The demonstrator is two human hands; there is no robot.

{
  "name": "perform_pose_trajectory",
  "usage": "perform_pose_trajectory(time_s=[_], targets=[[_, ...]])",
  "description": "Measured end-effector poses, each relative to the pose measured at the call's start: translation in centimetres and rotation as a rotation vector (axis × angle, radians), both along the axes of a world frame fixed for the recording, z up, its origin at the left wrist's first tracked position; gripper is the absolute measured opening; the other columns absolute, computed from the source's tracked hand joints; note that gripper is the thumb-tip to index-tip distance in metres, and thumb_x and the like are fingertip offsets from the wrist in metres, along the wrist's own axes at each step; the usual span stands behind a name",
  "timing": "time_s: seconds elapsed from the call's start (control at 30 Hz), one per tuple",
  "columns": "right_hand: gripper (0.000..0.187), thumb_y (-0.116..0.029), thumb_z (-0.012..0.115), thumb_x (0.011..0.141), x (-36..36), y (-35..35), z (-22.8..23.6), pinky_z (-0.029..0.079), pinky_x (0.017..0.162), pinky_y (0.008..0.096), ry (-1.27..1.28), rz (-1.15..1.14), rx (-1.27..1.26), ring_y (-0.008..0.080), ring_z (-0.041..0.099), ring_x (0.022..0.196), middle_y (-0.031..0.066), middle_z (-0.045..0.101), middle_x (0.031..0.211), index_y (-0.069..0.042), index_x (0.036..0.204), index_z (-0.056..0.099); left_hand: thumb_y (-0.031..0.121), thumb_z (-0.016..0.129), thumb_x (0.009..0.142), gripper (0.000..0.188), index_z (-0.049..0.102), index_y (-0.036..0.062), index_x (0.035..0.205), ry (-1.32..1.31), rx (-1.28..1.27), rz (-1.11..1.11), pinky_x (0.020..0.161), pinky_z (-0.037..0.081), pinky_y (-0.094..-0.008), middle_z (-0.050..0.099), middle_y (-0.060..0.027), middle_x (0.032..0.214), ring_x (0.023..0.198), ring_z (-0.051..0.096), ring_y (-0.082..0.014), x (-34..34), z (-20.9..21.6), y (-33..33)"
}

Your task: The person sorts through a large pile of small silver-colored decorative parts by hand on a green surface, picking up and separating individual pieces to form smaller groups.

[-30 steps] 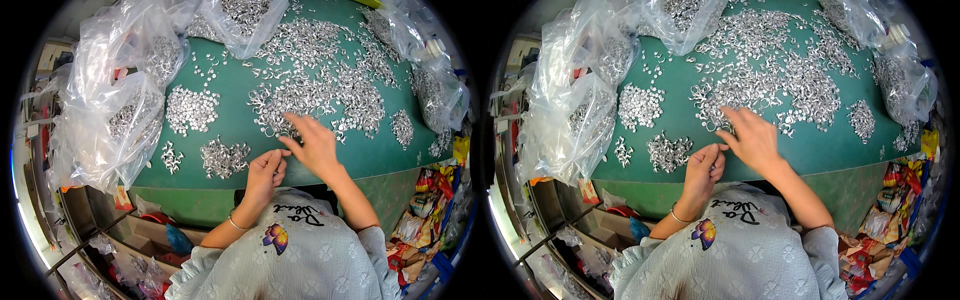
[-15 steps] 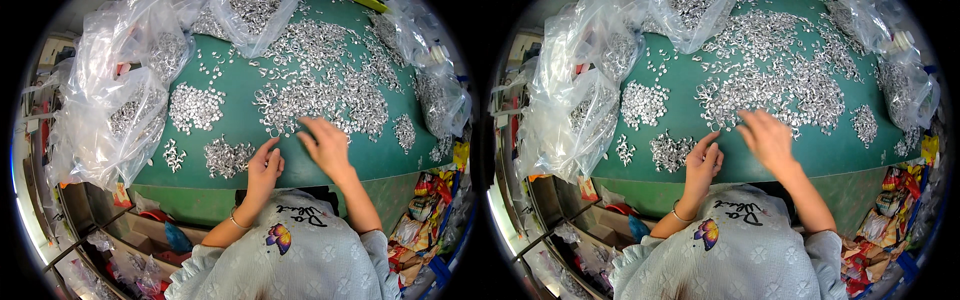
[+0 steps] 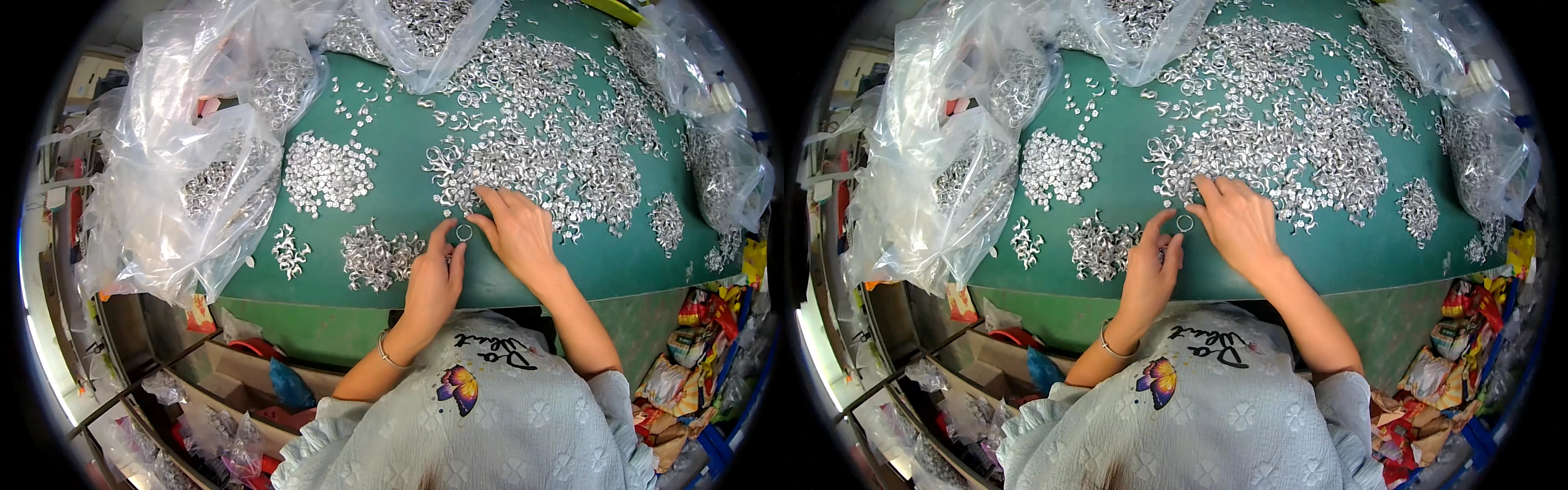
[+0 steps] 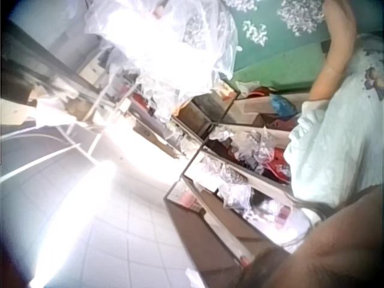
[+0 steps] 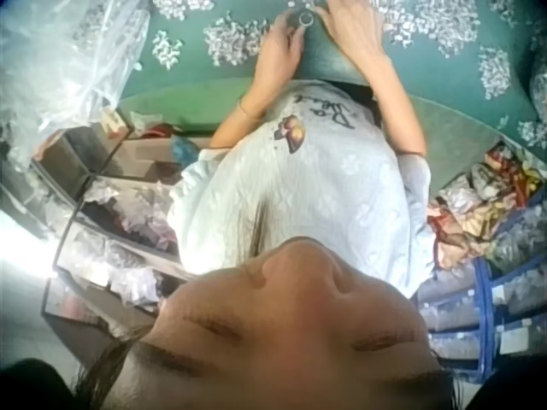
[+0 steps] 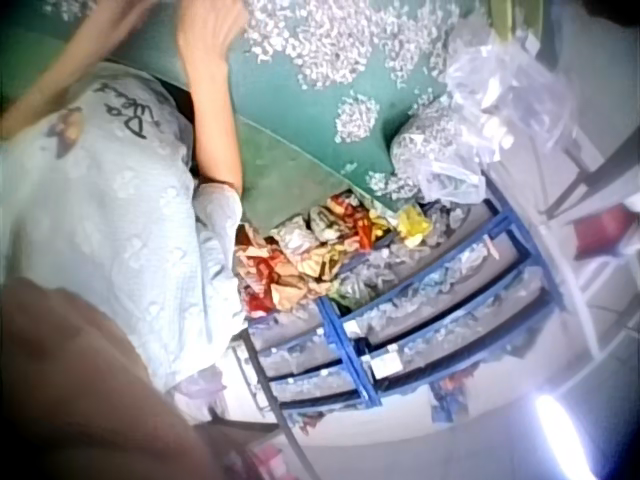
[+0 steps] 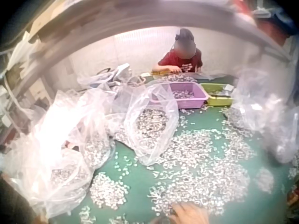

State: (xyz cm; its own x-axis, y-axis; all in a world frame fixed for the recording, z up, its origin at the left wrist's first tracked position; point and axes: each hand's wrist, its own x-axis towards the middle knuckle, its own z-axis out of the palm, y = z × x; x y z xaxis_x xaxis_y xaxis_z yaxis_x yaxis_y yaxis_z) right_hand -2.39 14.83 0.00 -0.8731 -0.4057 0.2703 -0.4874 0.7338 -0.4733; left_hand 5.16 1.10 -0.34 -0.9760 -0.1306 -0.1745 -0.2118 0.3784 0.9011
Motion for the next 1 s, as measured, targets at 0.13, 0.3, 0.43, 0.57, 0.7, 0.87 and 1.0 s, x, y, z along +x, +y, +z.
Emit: perform_pose_trajectory(time_s=[0.13, 0.3, 0.43, 0.57, 0.7, 0.87, 1.0], targets=[[0.016, -0.018, 0.067, 0.076, 0.4, 1.5, 0.4, 0.046, 0.054, 0.0381, -0.105, -0.005, 0.084, 0.0259, 0.059, 0.067, 0.0066, 0.058, 0.073, -0.009, 0.088, 0.061, 0.005, 0.053, 0.088, 0.026, 0.053, 0.0030, 0.114, 0.002, -0.062, -0.015, 0.048, 0.040, -0.0277, 0.057, -0.0108, 0.060, 0.048, 0.052, -0.0151, 0.1, 0.0, -0.6], [0.014, -0.015, 0.066, 0.076, 0.1, 1.2, 1.0, 0.047, 0.056, 0.0396, -0.143, -0.077, -0.128, 0.0272, 0.060, 0.068, 0.0070, 0.059, 0.072, -0.009, 0.087, 0.061, 0.008, 0.058, 0.086, 0.019, 0.058, 0.0044, 0.105, 0.094, -0.278, 0.008, 0.046, 0.041, -0.0323, 0.059, -0.0142, 0.062, 0.046, 0.054, -0.0250, -2.3, 0.5, -0.5], [0.013, -0.013, 0.064, 0.078, 0.1, 1.0, -0.2, 0.048, 0.057, 0.0390, -0.102, 0.011, 0.039, 0.0295, 0.060, 0.067, 0.0087, 0.063, 0.080, -0.008, 0.089, 0.060, 0.013, 0.059, 0.085, 0.015, 0.058, 0.0076, 0.100, 0.131, -0.390, -0.053, 0.046, 0.044, -0.0396, 0.061, -0.0129, 0.063, 0.052, 0.058, -0.0322, -2.9, 0.4, 0.0], [0.010, -0.010, 0.063, 0.078, 0.6, 2.9, 1.2, 0.046, 0.056, 0.0392, -0.271, -0.113, -0.023, 0.0303, 0.059, 0.063, 0.0108, 0.060, 0.070, -0.007, 0.086, 0.060, 0.013, 0.060, 0.085, 0.012, 0.058, 0.0078, 0.095, 0.153, -0.371, -0.048, 0.045, 0.043, -0.0384, 0.060, -0.0113, 0.061, 0.050, 0.058, -0.0298, -2.0, -0.1, -0.5], [0.012, -0.007, 0.064, 0.077, 0.5, 3.2, 2.5, 0.046, 0.057, 0.0387, -0.461, -0.172, 0.016, 0.0295, 0.060, 0.064, 0.0109, 0.061, 0.073, -0.008, 0.088, 0.061, 0.011, 0.062, 0.083, 0.011, 0.060, 0.0059, 0.093, 0.105, -0.376, 0.001, 0.045, 0.040, -0.0354, 0.059, -0.0105, 0.058, 0.048, 0.056, -0.0268, -2.0, 0.1, -0.2], [0.017, -0.005, 0.063, 0.075, 0.5, 3.2, 2.5, 0.045, 0.058, 0.0394, -0.340, -0.133, -0.011, 0.0284, 0.059, 0.065, 0.0100, 0.059, 0.078, -0.008, 0.092, 0.060, 0.015, 0.064, 0.082, 0.014, 0.060, 0.0082, 0.094, 0.068, -0.392, -0.031, 0.045, 0.042, -0.0359, 0.060, -0.0085, 0.062, 0.049, 0.058, -0.0255, -1.8, 0.3, 0.0], [0.016, -0.002, 0.061, 0.074, -0.1, 2.2, 2.1, 0.045, 0.058, 0.0399, -0.268, -0.050, -0.158, 0.0280, 0.058, 0.067, 0.0098, 0.056, 0.078, -0.007, 0.089, 0.061, 0.017, 0.066, 0.080, 0.017, 0.061, 0.0094, 0.094, 0.063, -0.384, -0.057, 0.046, 0.044, -0.0358, 0.062, -0.0075, 0.066, 0.052, 0.059, -0.0250, -1.8, -0.1, 0.2]])
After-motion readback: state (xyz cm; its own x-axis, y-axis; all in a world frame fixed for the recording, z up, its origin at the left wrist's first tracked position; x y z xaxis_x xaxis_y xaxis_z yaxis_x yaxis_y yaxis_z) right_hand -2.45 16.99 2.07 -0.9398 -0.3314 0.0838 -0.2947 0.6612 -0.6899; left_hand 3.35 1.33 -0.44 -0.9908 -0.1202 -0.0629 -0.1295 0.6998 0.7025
